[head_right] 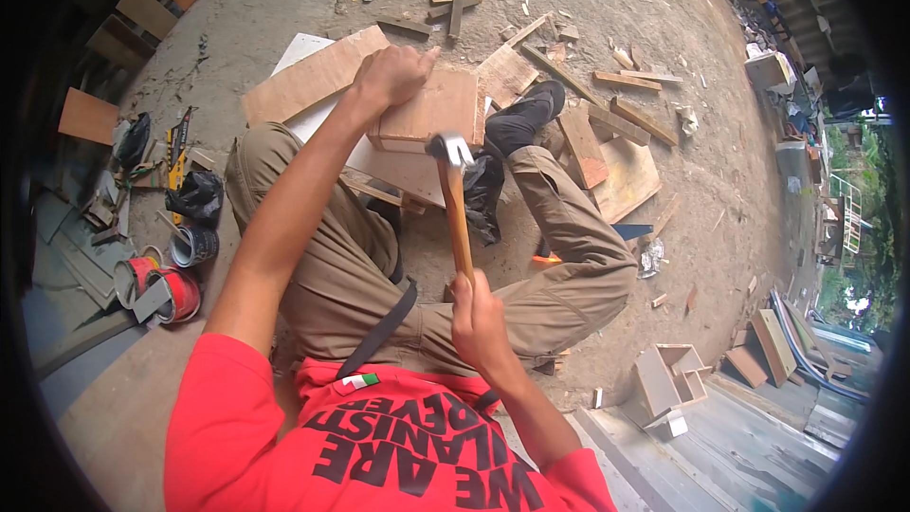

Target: The person assembles a small wooden box by hand, using a hammer to drive nails into the joints. They repeatedly reposition the box, align the pieces, and hammer nails to secure the structure.

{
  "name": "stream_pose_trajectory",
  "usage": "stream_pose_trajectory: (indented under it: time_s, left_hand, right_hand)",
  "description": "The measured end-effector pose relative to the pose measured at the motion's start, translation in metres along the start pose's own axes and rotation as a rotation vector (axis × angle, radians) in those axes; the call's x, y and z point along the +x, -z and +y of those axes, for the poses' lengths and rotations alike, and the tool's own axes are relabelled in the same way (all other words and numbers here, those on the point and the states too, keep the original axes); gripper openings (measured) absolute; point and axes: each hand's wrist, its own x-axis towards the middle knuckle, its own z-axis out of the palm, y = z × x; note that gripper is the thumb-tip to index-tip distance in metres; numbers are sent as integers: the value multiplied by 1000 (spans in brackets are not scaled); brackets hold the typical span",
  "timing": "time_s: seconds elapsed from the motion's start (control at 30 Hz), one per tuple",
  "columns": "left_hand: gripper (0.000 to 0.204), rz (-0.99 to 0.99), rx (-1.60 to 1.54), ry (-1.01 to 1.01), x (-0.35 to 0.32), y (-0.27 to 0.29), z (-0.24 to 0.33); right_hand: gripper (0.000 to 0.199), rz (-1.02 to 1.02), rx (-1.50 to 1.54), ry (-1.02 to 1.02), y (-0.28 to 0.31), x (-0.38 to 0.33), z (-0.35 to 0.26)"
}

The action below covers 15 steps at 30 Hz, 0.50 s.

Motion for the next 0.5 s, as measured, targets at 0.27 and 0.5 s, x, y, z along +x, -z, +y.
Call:
stream_pose_trajectory:
  time_s: [0.27, 0.5]
  left_hand:
    - [65, -10, 26, -13, -1, 5, 4]
    - [65, 4, 32, 3, 2, 0, -1]
  right_hand:
    - [37, -39, 231, -107, 20, -34, -19]
    - [61, 242, 613, 552, 29, 7, -88]
